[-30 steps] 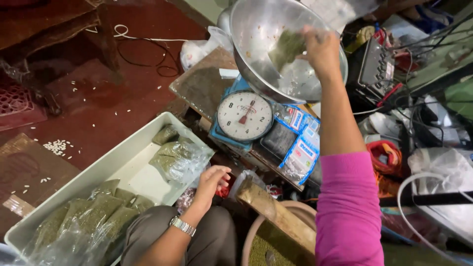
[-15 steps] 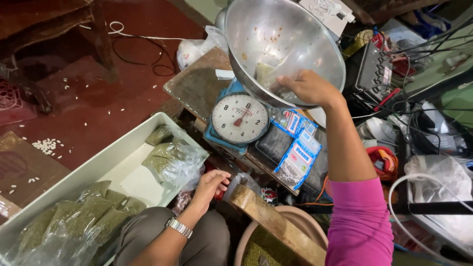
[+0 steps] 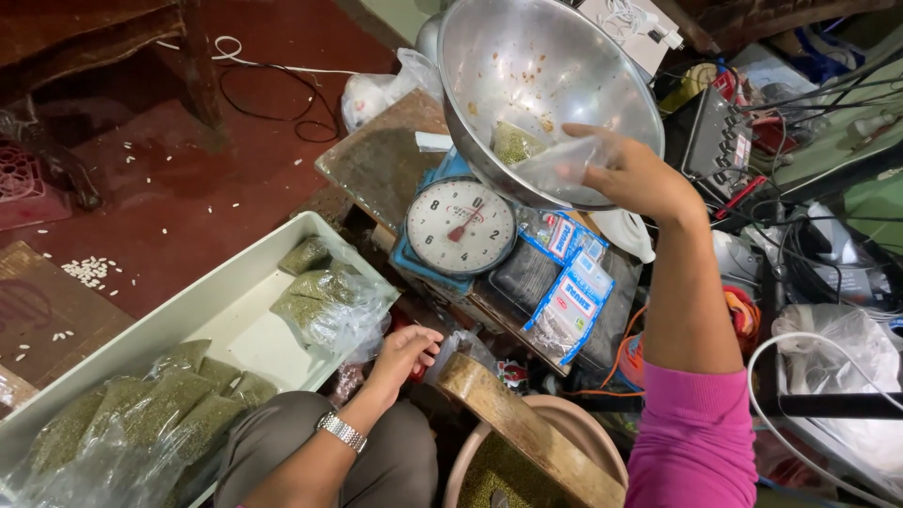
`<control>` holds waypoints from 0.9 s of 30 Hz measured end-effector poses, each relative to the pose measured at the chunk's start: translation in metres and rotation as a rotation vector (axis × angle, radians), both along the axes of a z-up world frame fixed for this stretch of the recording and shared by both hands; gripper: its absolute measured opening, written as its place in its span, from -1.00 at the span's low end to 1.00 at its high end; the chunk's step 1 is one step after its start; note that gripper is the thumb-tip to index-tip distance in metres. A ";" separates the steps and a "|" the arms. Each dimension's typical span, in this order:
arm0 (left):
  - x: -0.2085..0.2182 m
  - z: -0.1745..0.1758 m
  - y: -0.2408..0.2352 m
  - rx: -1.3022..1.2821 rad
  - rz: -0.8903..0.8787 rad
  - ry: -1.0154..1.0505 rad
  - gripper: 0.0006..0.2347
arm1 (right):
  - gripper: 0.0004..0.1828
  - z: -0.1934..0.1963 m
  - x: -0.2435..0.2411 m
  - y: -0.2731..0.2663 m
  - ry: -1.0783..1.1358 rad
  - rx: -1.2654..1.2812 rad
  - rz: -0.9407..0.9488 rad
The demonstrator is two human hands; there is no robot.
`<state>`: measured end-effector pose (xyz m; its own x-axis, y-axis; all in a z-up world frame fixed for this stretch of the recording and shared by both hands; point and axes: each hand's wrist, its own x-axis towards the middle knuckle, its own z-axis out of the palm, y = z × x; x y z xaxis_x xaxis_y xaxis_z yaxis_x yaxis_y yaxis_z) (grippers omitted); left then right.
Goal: Bagging and weighing small green beans from a large container into individual plastic bags.
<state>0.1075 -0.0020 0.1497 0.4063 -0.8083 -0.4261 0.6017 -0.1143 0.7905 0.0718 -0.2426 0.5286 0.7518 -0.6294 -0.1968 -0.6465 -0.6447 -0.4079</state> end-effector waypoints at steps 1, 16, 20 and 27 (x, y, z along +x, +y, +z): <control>-0.001 0.001 0.000 0.000 0.002 0.000 -0.78 | -0.28 0.005 -0.002 0.003 0.000 0.000 0.002; -0.007 -0.006 0.001 -0.075 -0.095 -0.045 -0.71 | 0.13 0.000 -0.013 0.006 -0.194 -0.039 0.097; -0.006 -0.004 0.003 -0.083 -0.085 -0.036 -0.73 | -0.96 -0.020 -0.014 -0.011 -0.390 -0.210 0.260; -0.005 -0.002 0.003 -0.085 -0.089 -0.043 -0.73 | -0.71 -0.014 -0.022 0.007 -0.367 -0.035 0.267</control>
<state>0.1024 0.0013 0.1479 0.3483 -0.8741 -0.3386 0.5573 -0.0974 0.8246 0.0501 -0.2360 0.5145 0.9045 -0.4058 0.1312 -0.2725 -0.7866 -0.5541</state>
